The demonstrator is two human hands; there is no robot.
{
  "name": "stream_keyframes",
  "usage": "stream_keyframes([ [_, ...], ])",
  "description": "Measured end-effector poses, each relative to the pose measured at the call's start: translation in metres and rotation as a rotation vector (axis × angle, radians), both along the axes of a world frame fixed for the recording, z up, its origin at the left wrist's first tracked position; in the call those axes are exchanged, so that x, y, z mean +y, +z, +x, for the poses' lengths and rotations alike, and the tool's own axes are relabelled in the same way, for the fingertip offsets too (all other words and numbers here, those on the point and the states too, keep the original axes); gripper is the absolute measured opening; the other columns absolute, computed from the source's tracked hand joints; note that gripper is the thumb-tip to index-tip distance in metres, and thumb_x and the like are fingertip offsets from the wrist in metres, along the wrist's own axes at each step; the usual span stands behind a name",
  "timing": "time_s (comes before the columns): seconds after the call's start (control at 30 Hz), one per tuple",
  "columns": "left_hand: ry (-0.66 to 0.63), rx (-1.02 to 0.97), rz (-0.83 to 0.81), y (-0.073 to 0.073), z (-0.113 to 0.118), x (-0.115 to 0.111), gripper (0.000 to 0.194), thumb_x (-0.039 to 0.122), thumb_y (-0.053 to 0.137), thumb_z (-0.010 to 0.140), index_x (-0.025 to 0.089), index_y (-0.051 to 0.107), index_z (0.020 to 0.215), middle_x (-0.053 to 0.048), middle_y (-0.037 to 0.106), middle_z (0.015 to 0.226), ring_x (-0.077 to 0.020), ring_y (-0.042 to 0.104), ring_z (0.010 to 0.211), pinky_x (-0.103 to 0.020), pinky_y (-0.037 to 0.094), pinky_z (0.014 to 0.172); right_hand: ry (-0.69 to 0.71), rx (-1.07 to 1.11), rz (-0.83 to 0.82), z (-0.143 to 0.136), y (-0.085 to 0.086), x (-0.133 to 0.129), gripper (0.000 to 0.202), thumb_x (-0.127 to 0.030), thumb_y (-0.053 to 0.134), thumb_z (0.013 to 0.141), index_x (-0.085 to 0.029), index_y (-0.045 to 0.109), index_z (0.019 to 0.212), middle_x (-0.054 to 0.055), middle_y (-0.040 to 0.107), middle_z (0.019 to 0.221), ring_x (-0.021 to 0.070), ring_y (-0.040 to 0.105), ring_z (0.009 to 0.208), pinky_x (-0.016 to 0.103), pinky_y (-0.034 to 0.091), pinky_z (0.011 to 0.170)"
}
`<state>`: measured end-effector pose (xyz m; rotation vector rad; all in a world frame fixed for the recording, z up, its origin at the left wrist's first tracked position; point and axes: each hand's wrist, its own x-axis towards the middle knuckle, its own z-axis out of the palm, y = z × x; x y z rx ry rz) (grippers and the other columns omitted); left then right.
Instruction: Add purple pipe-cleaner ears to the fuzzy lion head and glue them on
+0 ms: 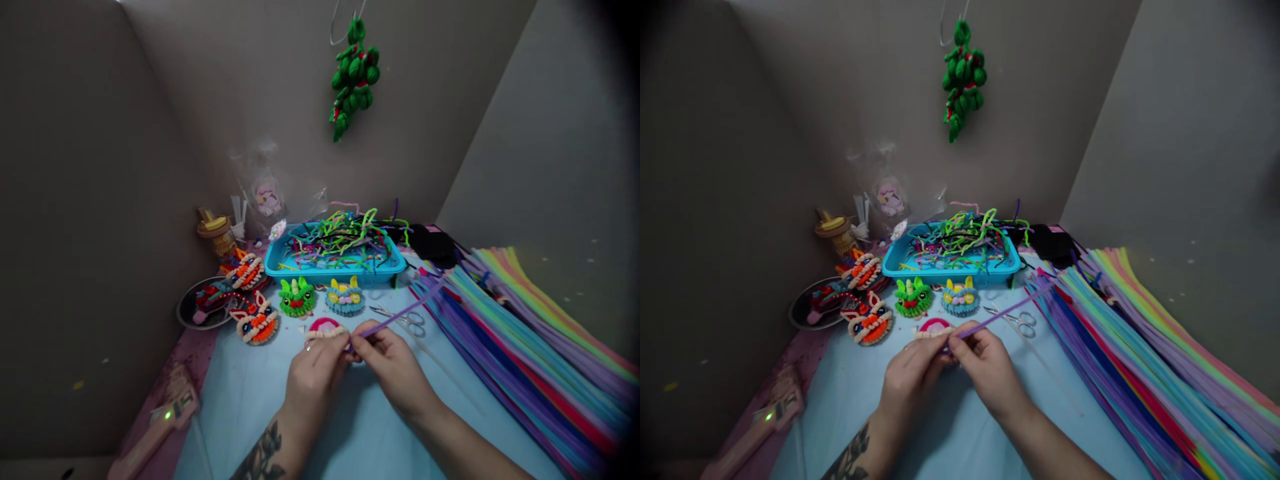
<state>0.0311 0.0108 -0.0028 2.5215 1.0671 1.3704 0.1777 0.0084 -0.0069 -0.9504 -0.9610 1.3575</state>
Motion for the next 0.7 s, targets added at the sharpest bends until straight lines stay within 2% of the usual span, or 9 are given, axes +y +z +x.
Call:
stream_keyframes([
  [0.17,0.050,0.022,0.025,0.0010,-0.0006,-0.0004,0.022,0.015,0.049,0.092,0.015,0.060,0.111,-0.009,0.074,0.098,-0.0188,0.070,0.086,-0.031,0.057,0.077,0.009,-0.068,0.050,0.0005,0.0042,-0.0005,0.027,-0.042,0.070,0.078,-0.017,0.061,0.073,-0.001,0.060,0.066,0.0123,0.057,0.063,0.022,0.047,0.061],
  [0.4,0.050,-0.032,-0.092,0.0035,0.0013,-0.0017,0.019,0.014,0.049,0.091,0.015,0.064,0.103,-0.008,0.074,0.093,-0.0173,0.069,0.083,-0.027,0.056,0.074,-0.027,-0.148,0.097,0.0025,0.0006,-0.0004,0.023,-0.040,0.070,0.078,-0.018,0.063,0.075,0.001,0.062,0.069,0.0142,0.058,0.066,0.024,0.047,0.063],
  [0.7,0.027,-0.122,-0.297,0.0084,0.0046,-0.0045,0.013,0.014,0.053,0.089,0.018,0.066,0.092,-0.004,0.071,0.078,-0.0148,0.065,0.070,-0.024,0.052,0.065,-0.035,-0.135,0.097,0.0024,0.0017,0.0010,0.024,-0.041,0.071,0.077,-0.017,0.064,0.075,0.001,0.063,0.069,0.0149,0.059,0.066,0.025,0.049,0.062],
])
